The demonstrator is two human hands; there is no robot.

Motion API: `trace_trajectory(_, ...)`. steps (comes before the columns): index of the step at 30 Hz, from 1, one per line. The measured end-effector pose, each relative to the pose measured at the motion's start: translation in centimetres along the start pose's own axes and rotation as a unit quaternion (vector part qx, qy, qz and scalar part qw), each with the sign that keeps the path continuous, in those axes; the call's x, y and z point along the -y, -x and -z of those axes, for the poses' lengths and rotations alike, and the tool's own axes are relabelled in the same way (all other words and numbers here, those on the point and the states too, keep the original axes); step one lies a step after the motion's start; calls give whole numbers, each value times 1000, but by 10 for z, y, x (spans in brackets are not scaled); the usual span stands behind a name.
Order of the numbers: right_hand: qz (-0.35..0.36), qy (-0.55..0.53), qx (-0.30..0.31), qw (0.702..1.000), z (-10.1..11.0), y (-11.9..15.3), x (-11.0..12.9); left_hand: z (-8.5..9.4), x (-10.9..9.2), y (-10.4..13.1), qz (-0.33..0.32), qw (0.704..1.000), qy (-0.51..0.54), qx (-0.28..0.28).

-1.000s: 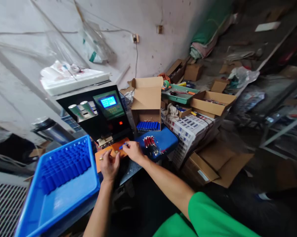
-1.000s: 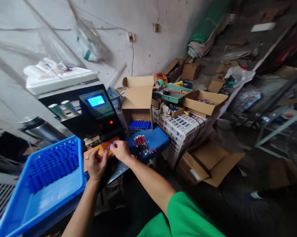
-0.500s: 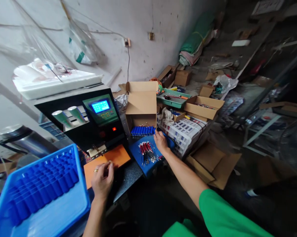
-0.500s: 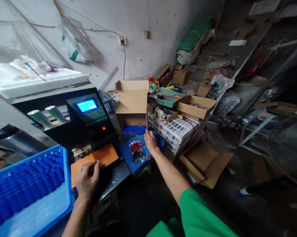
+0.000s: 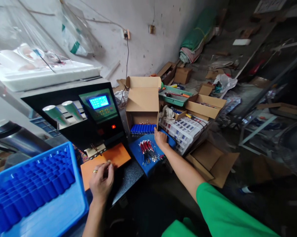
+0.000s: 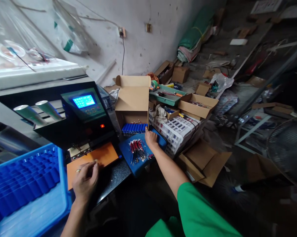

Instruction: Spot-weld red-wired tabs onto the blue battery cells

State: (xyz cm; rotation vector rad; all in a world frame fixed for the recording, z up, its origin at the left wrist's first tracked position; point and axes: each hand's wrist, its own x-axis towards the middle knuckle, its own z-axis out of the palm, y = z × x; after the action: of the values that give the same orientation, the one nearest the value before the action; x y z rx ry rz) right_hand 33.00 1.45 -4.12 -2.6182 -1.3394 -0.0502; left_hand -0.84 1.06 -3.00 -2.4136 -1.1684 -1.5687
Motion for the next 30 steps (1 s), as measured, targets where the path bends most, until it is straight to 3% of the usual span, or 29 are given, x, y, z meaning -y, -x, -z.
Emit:
trace_trajectory(6, 19, -45, -2, 999, 2, 2, -9, 0, -7, -2, 48, 999, 7, 13)
trace_trajectory(13, 109, -167, -49, 979, -1, 10, -31, 0, -8, -2, 95, 995, 23, 35)
trace_trajectory(16, 90, -192, -34, 977, -1, 10, -32, 0, -7, -2, 100, 994, 22, 41)
trace_trajectory(25, 54, -86, 24, 995, 19, 13, -10, 5, -17, -3, 105, 994, 23, 37)
trace_trajectory(30, 50, -69, 57, 995, 15, 0, 6, 7, -18, -3, 117, 992, 19, 45)
